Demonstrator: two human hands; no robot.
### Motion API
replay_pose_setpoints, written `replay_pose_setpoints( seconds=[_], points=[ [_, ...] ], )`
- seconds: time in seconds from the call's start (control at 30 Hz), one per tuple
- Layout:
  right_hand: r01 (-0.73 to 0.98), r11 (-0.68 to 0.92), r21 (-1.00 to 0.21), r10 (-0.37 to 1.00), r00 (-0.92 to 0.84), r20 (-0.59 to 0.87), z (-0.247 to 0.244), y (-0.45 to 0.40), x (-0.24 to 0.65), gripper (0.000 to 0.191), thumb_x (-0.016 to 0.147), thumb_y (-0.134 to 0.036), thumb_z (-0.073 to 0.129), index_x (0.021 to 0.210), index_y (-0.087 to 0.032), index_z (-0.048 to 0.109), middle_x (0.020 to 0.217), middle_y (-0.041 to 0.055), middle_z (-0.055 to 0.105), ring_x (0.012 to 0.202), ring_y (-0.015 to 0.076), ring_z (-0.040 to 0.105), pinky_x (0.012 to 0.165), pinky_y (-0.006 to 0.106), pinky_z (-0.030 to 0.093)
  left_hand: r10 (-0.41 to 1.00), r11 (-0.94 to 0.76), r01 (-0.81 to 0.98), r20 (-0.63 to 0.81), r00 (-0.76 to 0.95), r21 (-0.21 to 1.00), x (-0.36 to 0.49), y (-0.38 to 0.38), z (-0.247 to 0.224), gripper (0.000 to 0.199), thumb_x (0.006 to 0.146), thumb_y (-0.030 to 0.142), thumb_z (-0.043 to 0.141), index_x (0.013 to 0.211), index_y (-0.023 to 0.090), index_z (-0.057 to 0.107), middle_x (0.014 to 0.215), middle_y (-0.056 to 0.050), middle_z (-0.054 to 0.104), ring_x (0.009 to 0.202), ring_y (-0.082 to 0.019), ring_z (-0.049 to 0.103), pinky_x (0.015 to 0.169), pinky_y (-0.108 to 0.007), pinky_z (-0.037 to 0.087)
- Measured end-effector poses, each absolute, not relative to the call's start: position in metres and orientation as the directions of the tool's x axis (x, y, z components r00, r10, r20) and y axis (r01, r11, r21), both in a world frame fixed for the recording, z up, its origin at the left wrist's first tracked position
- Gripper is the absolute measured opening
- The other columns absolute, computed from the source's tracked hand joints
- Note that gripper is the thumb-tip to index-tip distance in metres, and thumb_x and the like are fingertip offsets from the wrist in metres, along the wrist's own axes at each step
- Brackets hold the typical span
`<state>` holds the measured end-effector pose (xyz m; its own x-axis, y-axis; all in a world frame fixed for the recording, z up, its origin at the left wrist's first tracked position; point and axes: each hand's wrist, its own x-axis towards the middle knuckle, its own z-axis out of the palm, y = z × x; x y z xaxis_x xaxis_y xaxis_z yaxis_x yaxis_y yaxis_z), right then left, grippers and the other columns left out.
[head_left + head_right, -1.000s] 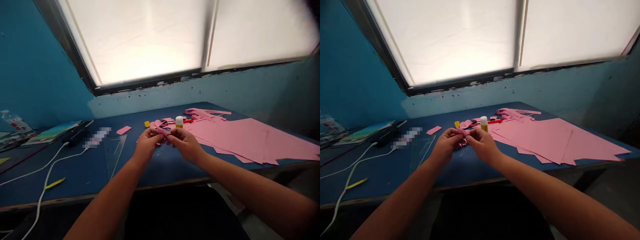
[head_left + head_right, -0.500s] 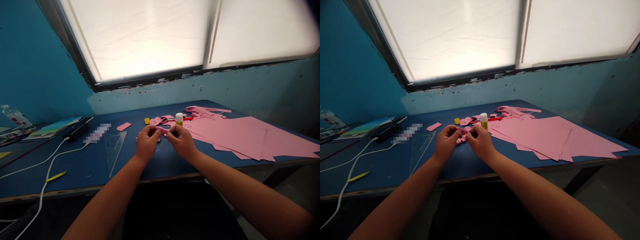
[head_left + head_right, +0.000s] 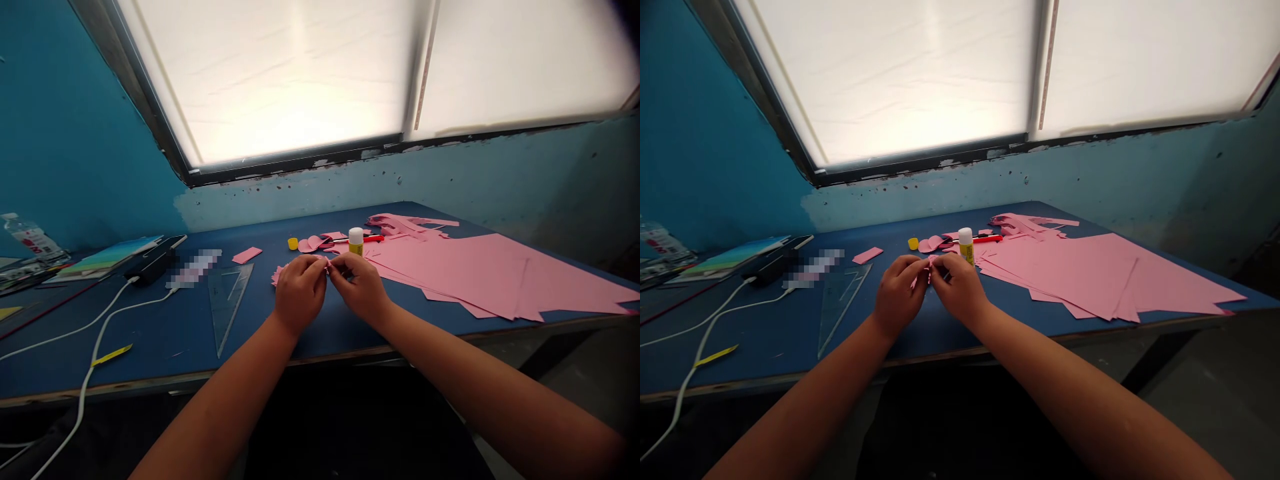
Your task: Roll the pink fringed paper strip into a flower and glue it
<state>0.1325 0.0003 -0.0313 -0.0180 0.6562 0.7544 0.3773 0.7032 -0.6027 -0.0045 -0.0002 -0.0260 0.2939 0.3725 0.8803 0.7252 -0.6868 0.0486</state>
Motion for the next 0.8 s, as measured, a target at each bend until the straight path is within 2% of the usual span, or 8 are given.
replay_pose_setpoints(
  seconds=[0.13,0.27,0.33,0.43,0.53,0.63,0.7,0.8],
  points=[
    [0.351,0.690,-0.634,0.685,-0.033,0.727,-0.0287,-0.0032,0.1326,0.009,0.077,-0.023,0.051,0.078,-0.018,0.058,0.075,0.0038,0.060,0.066,0.0138,0.054,0.060,0.026,0.044,0.353,-0.631,0.775,0.874,0.333,-0.040,-0.0041,-0.0012,-0.0265,0.020,0.082,0.018,0.049,0.096,0.016,0.063,0.090,-0.008,0.063,0.079,-0.016,0.058,0.071,-0.029,0.044],
    [0.232,0.625,-0.745,0.767,-0.009,0.641,-0.0283,-0.0022,0.1330,0.014,0.078,-0.029,0.051,0.075,-0.018,0.058,0.071,0.0028,0.060,0.064,0.0137,0.056,0.059,0.026,0.044,0.338,-0.622,0.779,0.872,0.354,-0.075,-0.0044,-0.0023,-0.0273,0.022,0.082,0.017,0.048,0.099,0.017,0.063,0.092,-0.008,0.063,0.081,-0.017,0.057,0.071,-0.030,0.044],
    [0.186,0.580,-0.793,0.806,0.006,0.591,-0.0293,0.0002,0.1337,0.016,0.078,-0.031,0.051,0.075,-0.018,0.058,0.069,0.0025,0.060,0.064,0.0140,0.056,0.060,0.027,0.044,0.345,-0.656,0.754,0.878,0.332,-0.027,-0.0046,-0.0028,-0.0273,0.023,0.082,0.016,0.048,0.100,0.018,0.062,0.094,-0.008,0.061,0.083,-0.016,0.057,0.074,-0.030,0.044],
    [0.199,0.551,-0.811,0.828,-0.003,0.561,-0.0308,0.0027,0.1347,0.018,0.079,-0.032,0.049,0.072,-0.018,0.058,0.067,0.0019,0.059,0.063,0.0138,0.054,0.060,0.027,0.043,0.380,-0.705,0.696,0.900,0.213,0.133,-0.0046,-0.0032,-0.0254,0.018,0.082,0.016,0.049,0.096,0.016,0.060,0.094,-0.007,0.059,0.088,-0.015,0.056,0.079,-0.029,0.045],
    [0.274,0.576,-0.770,0.808,-0.050,0.586,-0.0310,0.0024,0.1353,0.019,0.080,-0.031,0.047,0.068,-0.018,0.055,0.065,0.0015,0.058,0.062,0.0136,0.052,0.059,0.027,0.041,0.477,-0.695,0.650,0.873,0.098,0.307,-0.0043,-0.0034,-0.0213,0.013,0.081,0.018,0.051,0.091,0.016,0.060,0.089,-0.005,0.060,0.084,-0.014,0.056,0.076,-0.027,0.046],
    [0.382,0.633,-0.674,0.759,-0.137,0.636,-0.0307,0.0007,0.1354,0.019,0.081,-0.026,0.044,0.066,-0.019,0.052,0.064,0.0014,0.056,0.062,0.0137,0.050,0.059,0.027,0.039,0.606,-0.660,0.612,0.790,0.089,0.437,-0.0041,-0.0035,-0.0182,0.009,0.081,0.019,0.051,0.081,0.017,0.060,0.081,-0.002,0.061,0.077,-0.013,0.056,0.069,-0.025,0.046],
    [0.441,0.670,-0.598,0.719,-0.184,0.670,-0.0313,0.0001,0.1359,0.019,0.081,-0.024,0.043,0.064,-0.019,0.049,0.063,0.0012,0.054,0.061,0.0136,0.048,0.058,0.026,0.037,0.651,-0.652,0.603,0.747,0.135,0.459,-0.0045,-0.0031,-0.0178,0.010,0.081,0.019,0.050,0.076,0.017,0.059,0.076,-0.002,0.060,0.073,-0.013,0.056,0.067,-0.025,0.045],
    [0.505,0.703,-0.501,0.669,-0.228,0.708,-0.0341,0.0006,0.1374,0.017,0.081,-0.021,0.043,0.065,-0.019,0.047,0.066,0.0022,0.053,0.063,0.0140,0.047,0.060,0.027,0.037,0.657,-0.663,0.640,0.712,0.248,0.389,-0.0063,-0.0023,-0.0184,0.010,0.080,0.017,0.048,0.075,0.017,0.057,0.075,-0.002,0.059,0.074,-0.014,0.054,0.068,-0.026,0.044]
  ],
)
